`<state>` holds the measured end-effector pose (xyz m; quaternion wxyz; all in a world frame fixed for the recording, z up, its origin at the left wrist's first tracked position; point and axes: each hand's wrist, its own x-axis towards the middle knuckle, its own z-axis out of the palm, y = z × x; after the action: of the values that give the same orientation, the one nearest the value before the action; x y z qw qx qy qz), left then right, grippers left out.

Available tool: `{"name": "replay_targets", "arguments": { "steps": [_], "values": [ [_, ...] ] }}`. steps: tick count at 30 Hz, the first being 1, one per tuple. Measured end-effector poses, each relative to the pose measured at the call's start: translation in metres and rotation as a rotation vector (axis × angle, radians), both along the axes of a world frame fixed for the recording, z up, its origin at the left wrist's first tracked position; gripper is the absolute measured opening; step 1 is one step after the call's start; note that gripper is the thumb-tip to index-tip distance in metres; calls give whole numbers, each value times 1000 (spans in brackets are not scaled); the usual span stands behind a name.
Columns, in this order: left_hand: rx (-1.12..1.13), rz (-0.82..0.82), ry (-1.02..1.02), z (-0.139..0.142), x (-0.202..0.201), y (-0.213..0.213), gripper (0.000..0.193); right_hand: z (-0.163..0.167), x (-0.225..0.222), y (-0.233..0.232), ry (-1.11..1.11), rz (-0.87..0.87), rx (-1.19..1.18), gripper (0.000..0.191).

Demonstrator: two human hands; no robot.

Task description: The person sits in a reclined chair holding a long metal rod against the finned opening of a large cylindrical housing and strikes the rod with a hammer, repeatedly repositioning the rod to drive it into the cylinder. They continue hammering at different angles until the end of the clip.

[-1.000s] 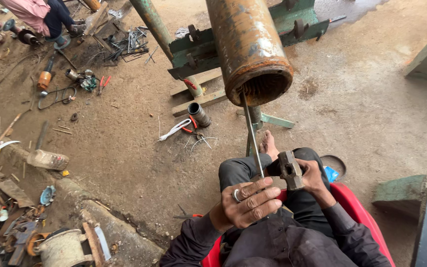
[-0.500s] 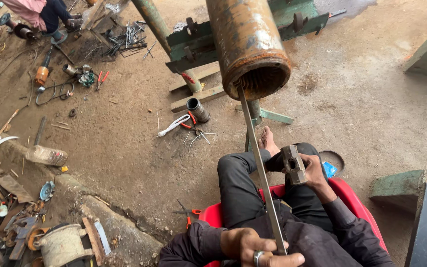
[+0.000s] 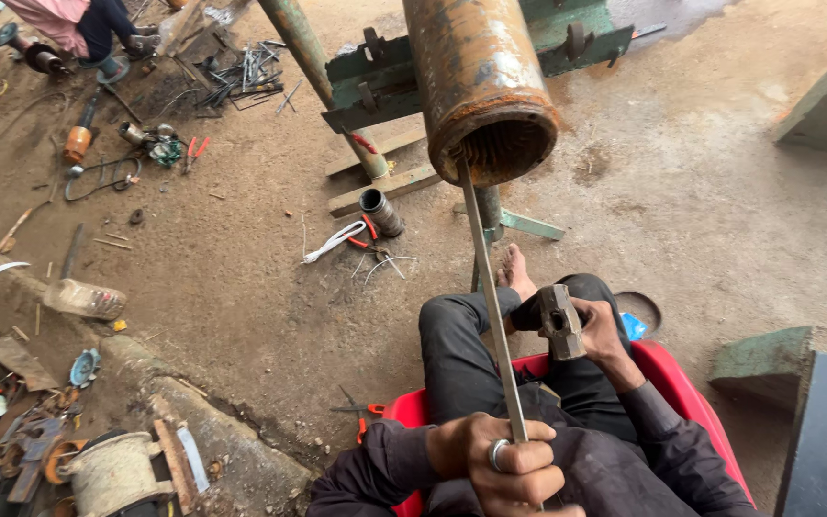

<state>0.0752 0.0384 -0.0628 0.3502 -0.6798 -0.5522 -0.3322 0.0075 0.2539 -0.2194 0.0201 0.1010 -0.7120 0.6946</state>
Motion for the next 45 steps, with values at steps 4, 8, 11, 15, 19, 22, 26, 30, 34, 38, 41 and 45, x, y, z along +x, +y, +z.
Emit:
{"name": "replay_targets", "arguments": {
  "steps": [4, 8, 11, 15, 19, 22, 26, 30, 34, 38, 41, 45],
  "values": [
    [116, 55, 123, 6, -21, 4, 24, -5, -1, 6, 84, -41, 32, 37],
    [4, 3, -57, 17, -33, -5, 20, -12, -4, 12, -1, -135, 280, 28],
    [-28, -13, -64, 15, -34, -9, 16, -15, 2, 18, 306, -200, 709, 32],
    [0, -34, -55, 3, -36, -4, 15, -13, 22, 30, -198, 136, -827, 35],
    [-6, -31, -34, 0, -38, -1, 14, 3, 45, 42, -50, 71, -727, 35],
    [18, -14, -43, 6, -37, 4, 13, 24, 65, 46, 73, 167, -695, 30],
    [58, -1, -53, 11, -36, 15, 15, 50, 80, 42, 189, 82, -315, 33],
    [48, 26, -25, 14, -37, 22, 18, 52, 59, 32, 714, 361, -427, 44],
    [11, 18, -36, 17, -37, 32, 16, 45, 53, 33, 964, 564, -485, 52],
    [-9, 75, -9, 19, -36, 48, 18, 63, 83, 46, 895, 404, -384, 58],
    [4, 53, -4, 19, -37, 53, 17, 95, 105, 53, 772, 336, -282, 50],
    [23, 70, 88, 19, -42, 49, 13, 133, 117, 43, 797, 253, -87, 49]
  ]
}}
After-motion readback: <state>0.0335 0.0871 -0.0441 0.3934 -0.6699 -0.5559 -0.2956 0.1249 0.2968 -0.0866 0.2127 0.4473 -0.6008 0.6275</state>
